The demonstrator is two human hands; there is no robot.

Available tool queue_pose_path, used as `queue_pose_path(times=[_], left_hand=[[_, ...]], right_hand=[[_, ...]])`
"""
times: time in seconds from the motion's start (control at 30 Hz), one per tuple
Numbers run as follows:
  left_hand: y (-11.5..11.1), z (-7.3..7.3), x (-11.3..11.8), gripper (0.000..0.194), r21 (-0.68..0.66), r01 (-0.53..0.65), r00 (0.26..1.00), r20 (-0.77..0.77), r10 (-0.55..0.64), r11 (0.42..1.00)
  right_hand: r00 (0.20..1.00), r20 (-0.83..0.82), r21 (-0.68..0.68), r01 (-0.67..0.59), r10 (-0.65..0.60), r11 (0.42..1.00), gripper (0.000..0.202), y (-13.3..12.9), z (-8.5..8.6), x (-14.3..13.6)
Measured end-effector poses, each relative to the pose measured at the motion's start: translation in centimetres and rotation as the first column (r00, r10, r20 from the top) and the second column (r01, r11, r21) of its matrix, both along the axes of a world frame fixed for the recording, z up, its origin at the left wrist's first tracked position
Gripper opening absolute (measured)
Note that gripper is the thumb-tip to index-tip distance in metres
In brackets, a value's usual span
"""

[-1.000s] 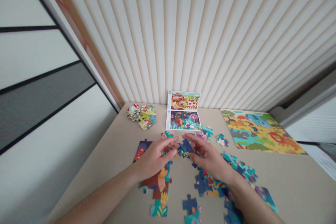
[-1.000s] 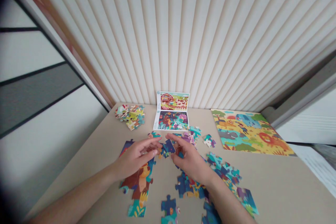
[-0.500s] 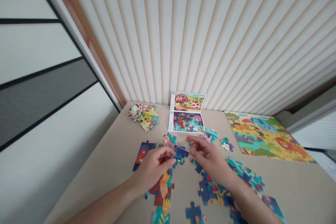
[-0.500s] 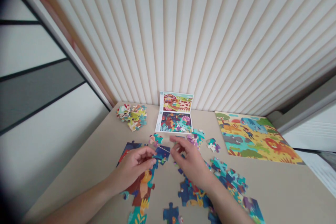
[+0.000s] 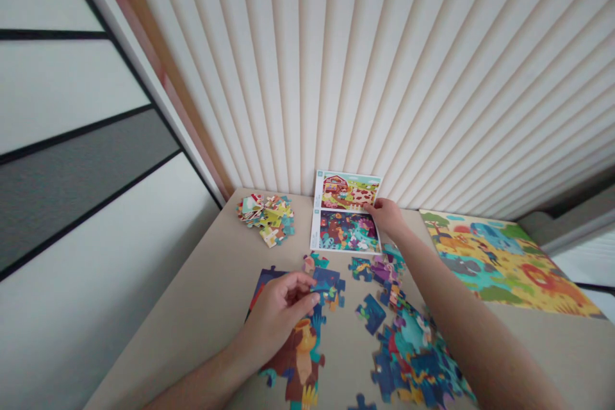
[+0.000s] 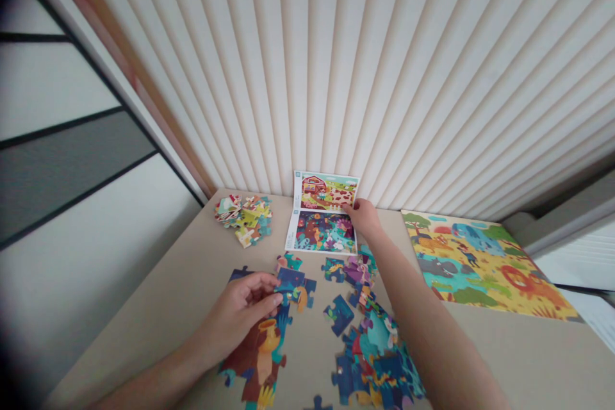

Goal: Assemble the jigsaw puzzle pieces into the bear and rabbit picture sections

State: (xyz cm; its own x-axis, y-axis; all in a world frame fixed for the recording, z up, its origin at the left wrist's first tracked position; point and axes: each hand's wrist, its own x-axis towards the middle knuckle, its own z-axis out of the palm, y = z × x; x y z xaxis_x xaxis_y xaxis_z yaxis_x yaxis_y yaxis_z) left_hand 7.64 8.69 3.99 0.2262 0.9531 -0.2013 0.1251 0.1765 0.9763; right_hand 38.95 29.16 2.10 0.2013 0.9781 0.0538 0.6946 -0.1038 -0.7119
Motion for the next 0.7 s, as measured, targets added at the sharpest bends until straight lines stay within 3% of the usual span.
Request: queue_pose_path(times=[0.13, 0.33, 0.7], left_hand=[[-0.2, 0.1, 0.0, 0.036, -0.008, -0.008, 1.0, 0.007, 0.008, 1.0], [-0.3, 0.6, 0.1, 0.037, -0.014, -0.016, 1.0, 0.007, 0.016, 1.0], [0.0, 0.9, -0.2, 0.038, -0.007, -0.012, 1.0, -0.023, 0.012, 1.0]], right_hand=[[0.992, -0.116, 0.127, -0.044, 0.059, 0.991, 0.035, -0.8, -0.2, -0.3], [0.942, -0.293, 0.259, -0.088, 0.165, 0.962, 0.039, -2.9, 1.5, 0.0], [0.903, -0.387, 0.252, -0.089, 0.185, 0.964, 0.044, -5.0, 4.5, -0.7]])
